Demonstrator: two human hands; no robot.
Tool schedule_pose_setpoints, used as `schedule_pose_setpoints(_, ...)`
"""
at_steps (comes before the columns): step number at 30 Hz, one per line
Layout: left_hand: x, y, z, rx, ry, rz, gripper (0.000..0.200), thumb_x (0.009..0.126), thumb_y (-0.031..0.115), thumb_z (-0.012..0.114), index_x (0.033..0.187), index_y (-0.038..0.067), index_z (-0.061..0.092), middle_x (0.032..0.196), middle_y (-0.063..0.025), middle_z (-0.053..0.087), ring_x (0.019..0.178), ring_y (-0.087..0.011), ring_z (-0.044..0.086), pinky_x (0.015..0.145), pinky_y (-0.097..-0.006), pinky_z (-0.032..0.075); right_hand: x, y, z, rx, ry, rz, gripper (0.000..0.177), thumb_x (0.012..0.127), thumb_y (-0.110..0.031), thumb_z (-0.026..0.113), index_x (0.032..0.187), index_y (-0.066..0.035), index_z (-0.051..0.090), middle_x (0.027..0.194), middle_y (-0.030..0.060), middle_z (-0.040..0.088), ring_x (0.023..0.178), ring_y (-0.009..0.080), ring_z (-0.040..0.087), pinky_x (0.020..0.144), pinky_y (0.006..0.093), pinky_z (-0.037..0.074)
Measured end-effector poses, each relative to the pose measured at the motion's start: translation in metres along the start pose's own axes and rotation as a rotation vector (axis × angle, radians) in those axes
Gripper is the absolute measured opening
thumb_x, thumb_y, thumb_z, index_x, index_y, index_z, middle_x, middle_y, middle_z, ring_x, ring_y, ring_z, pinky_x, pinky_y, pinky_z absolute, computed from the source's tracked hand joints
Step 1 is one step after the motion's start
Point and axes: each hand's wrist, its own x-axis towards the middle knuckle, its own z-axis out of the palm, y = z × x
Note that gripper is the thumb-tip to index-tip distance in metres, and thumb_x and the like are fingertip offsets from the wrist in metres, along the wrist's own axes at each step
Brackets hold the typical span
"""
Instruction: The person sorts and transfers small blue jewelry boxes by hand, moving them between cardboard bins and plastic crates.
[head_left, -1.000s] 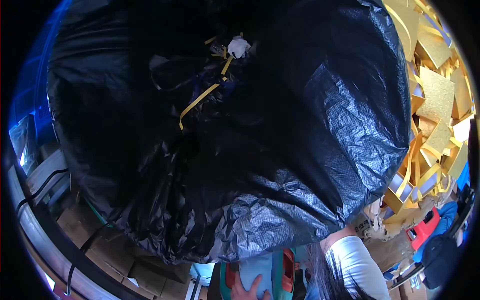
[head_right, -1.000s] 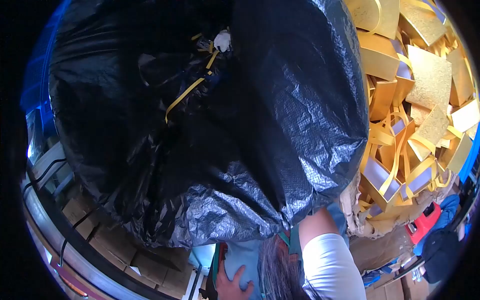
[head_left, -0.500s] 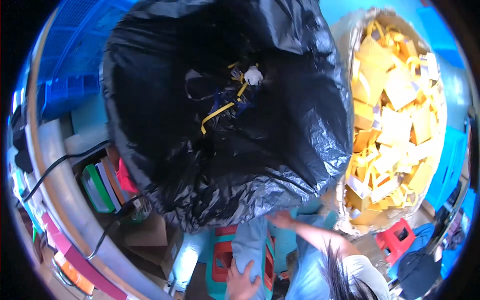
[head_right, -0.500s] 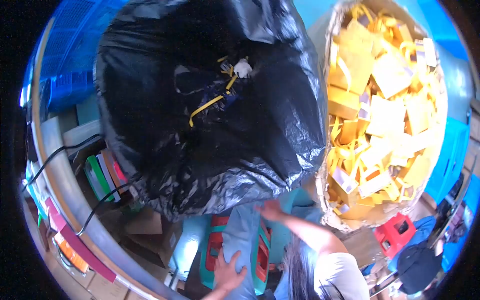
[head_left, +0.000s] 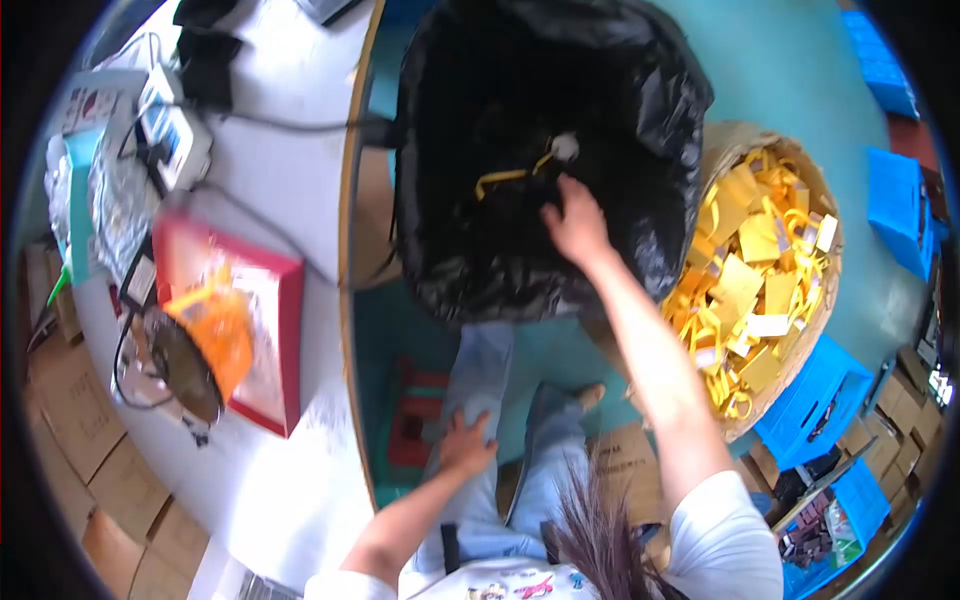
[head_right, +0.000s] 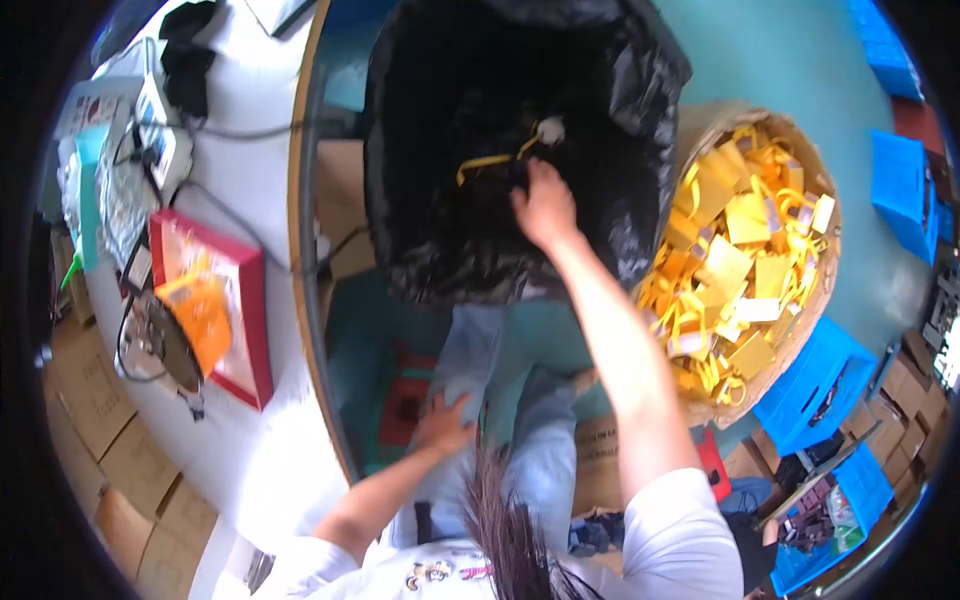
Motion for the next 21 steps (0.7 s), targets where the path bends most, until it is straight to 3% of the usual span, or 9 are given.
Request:
schedule_pose_setpoints(1,-0.003,0.002,-0.003,0.029,-0.01,-0.008,0.061,0.075,0.039,0.059,0.131,0.03,0.037,0.136,-0.0206,0.027,0.117,-0.0385,0.039,0.091,-0.0451,0.042,0.004,-0.003,-0.007,0.017,0.008,0.038,0.045,0.078,-0.017,0.06,0.117,0.002,0.049,0.109,0.0196,0.057,0.097,0.0354,0.056,0.085,0.0406,0.045)
schedule_pose_setpoints(3,-0.002,0.008,-0.003,0.044,-0.018,-0.023,0.06,0.075,0.038,0.058,0.131,0.03,0.037,0.136,-0.0205,0.027,0.117,-0.0379,0.04,0.09,-0.0448,0.042,-0.008,-0.022,-0.034,0.074,0.041,-0.053,0.045,0.08,-0.017,0.059,0.12,0.0,0.049,0.102,0.0186,0.061,0.093,0.0345,0.058,0.083,0.0379,0.046)
schedule_pose_setpoints(7,-0.003,0.022,0.008,0.054,-0.03,-0.053,0.061,0.075,0.038,0.059,0.131,0.03,0.037,0.136,-0.0203,0.028,0.114,-0.037,0.042,0.088,-0.0452,0.043,-0.081,-0.032,-0.055,0.271,0.073,-0.185,0.035,0.078,-0.008,0.06,0.112,-0.001,0.054,0.094,0.0149,0.06,0.093,0.0314,0.055,0.081,0.0379,0.044)
schedule_pose_setpoints(9,-0.008,0.031,0.021,0.082,-0.019,-0.079,0.061,0.075,0.038,0.06,0.131,0.029,0.038,0.135,-0.0205,0.028,0.112,-0.0367,0.042,0.087,-0.0454,0.043,-0.132,-0.023,-0.058,0.293,0.096,-0.272,0.027,0.077,-0.007,0.061,0.103,-0.001,0.059,0.096,0.0143,0.06,0.097,0.0327,0.054,0.086,0.0393,0.043)
schedule_pose_setpoints(13,-0.01,0.066,0.061,0.132,0.061,-0.082,0.061,0.074,0.037,0.062,0.129,0.026,0.04,0.134,-0.0215,0.029,0.111,-0.0362,0.043,0.085,-0.0451,0.043,-0.242,-0.009,-0.094,0.321,0.032,-0.243,0.009,0.069,-0.005,0.068,0.076,-0.006,0.063,0.096,0.0072,0.061,0.104,0.0304,0.052,0.088,0.0387,0.041)
schedule_pose_setpoints(18,-0.026,0.133,0.136,0.136,0.149,-0.23,0.06,0.074,0.038,0.063,0.127,0.024,0.041,0.136,-0.023,0.027,0.117,-0.0428,0.036,0.091,-0.0487,0.037,-0.349,0.036,-0.17,0.402,-0.136,-0.215,0.012,0.065,-0.003,0.072,0.069,-0.005,0.061,0.098,0.0074,0.062,0.107,0.0296,0.05,0.091,0.039,0.04)
schedule_pose_setpoints(21,-0.051,0.163,0.163,-0.152,0.123,-0.274,0.06,0.076,0.04,0.06,0.131,0.026,0.039,0.14,-0.0235,0.024,0.121,-0.0391,0.036,0.094,-0.0468,0.037,-0.399,0.086,-0.218,0.246,-0.264,-0.239,0.008,0.068,-0.006,0.068,0.071,-0.003,0.061,0.096,0.0089,0.062,0.106,0.0311,0.05,0.093,0.0406,0.039)
